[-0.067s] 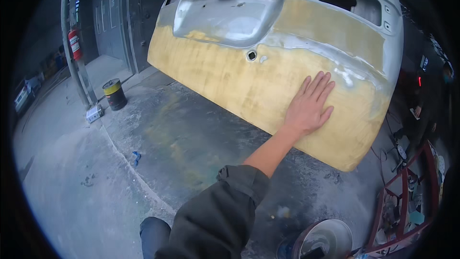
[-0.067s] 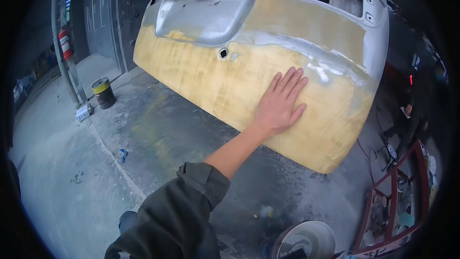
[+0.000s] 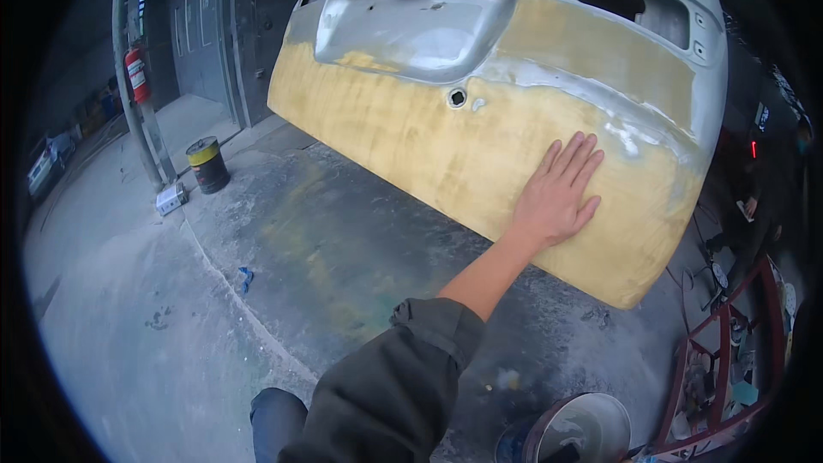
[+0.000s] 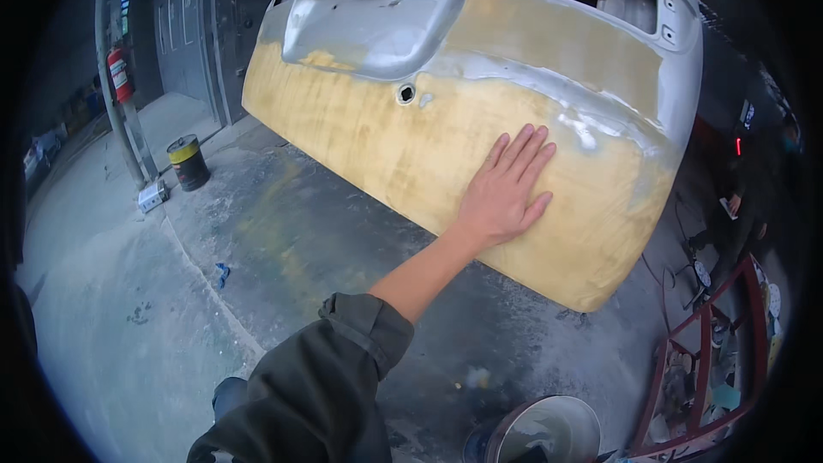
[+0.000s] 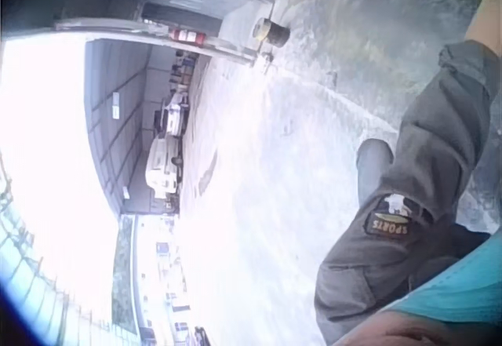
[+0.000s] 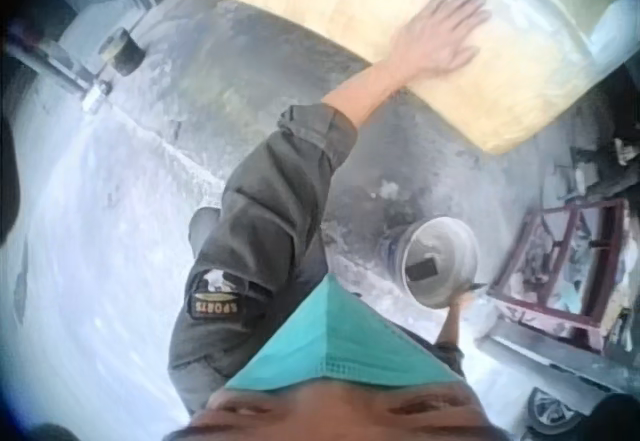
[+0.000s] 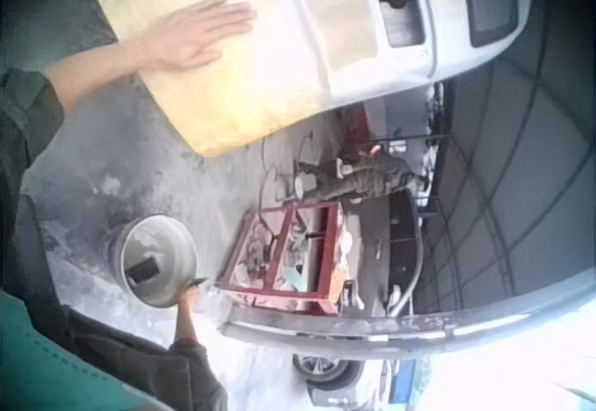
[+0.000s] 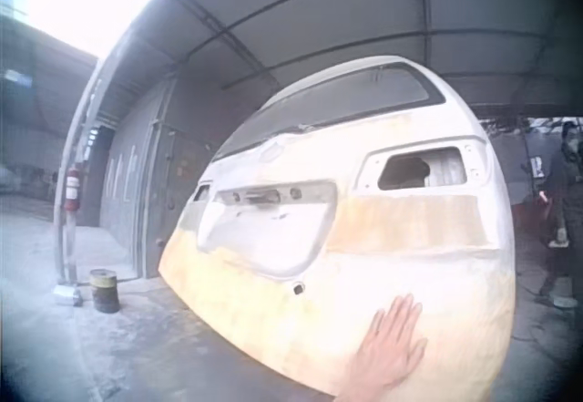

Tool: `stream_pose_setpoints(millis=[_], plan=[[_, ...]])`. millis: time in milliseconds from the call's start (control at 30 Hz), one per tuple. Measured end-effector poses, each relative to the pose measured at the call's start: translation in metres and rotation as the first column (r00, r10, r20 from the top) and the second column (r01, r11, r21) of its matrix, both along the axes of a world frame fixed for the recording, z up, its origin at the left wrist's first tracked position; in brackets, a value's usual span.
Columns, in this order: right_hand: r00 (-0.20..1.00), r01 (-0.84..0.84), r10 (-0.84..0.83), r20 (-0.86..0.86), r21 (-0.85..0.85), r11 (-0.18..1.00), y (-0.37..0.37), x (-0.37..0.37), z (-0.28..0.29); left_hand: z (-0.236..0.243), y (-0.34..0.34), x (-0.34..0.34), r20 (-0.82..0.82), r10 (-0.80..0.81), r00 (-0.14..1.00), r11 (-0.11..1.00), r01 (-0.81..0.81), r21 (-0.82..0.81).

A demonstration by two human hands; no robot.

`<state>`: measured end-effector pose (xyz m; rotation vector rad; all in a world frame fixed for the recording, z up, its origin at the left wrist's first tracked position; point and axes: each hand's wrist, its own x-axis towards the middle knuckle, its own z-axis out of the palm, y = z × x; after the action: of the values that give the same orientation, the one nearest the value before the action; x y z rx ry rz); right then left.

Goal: The person sands a detached car trunk lid with a sanding block, repeatedly dipping it into a bucket of water. They work across the surface, smoothing the filler and metal areas in a workshop setting.

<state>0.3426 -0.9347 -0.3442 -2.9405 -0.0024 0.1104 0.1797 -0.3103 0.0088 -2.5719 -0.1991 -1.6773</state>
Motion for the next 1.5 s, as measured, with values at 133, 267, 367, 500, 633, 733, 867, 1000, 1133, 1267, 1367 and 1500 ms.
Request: stream_pose_setpoints(millis=[133,267,367,500,633,733,867,1000,1133,1267,1367,1500], plan=[[0.998,-0.024,0.023,0.057,0.015,1.0,-0.016,0.008,-0.003,-0.039,-0.005,-0.029,-0.107,-0.014,0.994,1.0,0.014,-0.005],[0.998,-0.009,0.005,0.06,0.055,0.998,0.017,-0.015,0.008,-0.09,0.011,-0.062,-0.293,0.053,0.955,0.995,-0.026,0.094],[0.999,-0.042,0.039,0.037,0.093,0.995,0.01,-0.022,0.019,-0.131,0.018,-0.069,-0.287,0.113,0.951,0.98,-0.059,0.187],[0.935,0.072,-0.113,0.337,0.133,0.989,-0.066,-0.034,-0.034,-0.112,-0.014,-0.061,-0.298,-0.111,0.948,0.988,0.136,0.066],[0.896,0.276,-0.316,0.311,0.165,0.947,-0.02,-0.064,-0.095,-0.034,0.006,-0.036,-0.322,-0.059,0.945,0.955,0.148,0.258],[0.9,0.352,-0.41,0.15,0.304,0.885,0.002,-0.083,-0.116,0.016,0.002,0.0,-0.303,-0.097,0.948,0.936,0.19,0.295],[0.771,0.519,-0.585,0.252,0.283,0.806,-0.076,-0.074,-0.133,0.044,-0.017,0.033,-0.283,-0.224,0.933,0.919,0.298,0.257],[0.876,0.351,-0.433,0.214,0.333,0.875,-0.031,-0.064,-0.14,0.046,-0.022,0.035,-0.263,-0.097,0.96,0.94,0.176,0.294],[0.907,0.279,-0.346,0.241,0.274,0.921,-0.018,-0.037,-0.098,0.039,-0.027,0.038,-0.247,-0.045,0.968,0.956,0.114,0.271],[0.945,0.134,-0.185,0.268,0.197,0.971,-0.077,0.038,-0.063,0.04,-0.041,0.046,-0.193,-0.102,0.976,0.968,0.142,0.206],[0.977,0.015,-0.077,0.198,0.293,0.956,-0.056,0.099,-0.052,0.042,-0.045,0.044,-0.189,-0.057,0.98,0.979,0.093,0.184],[0.968,-0.207,0.163,0.192,0.237,0.949,-0.069,0.183,-0.047,0.035,-0.057,0.052,-0.119,0.075,0.99,0.991,-0.061,0.121]])
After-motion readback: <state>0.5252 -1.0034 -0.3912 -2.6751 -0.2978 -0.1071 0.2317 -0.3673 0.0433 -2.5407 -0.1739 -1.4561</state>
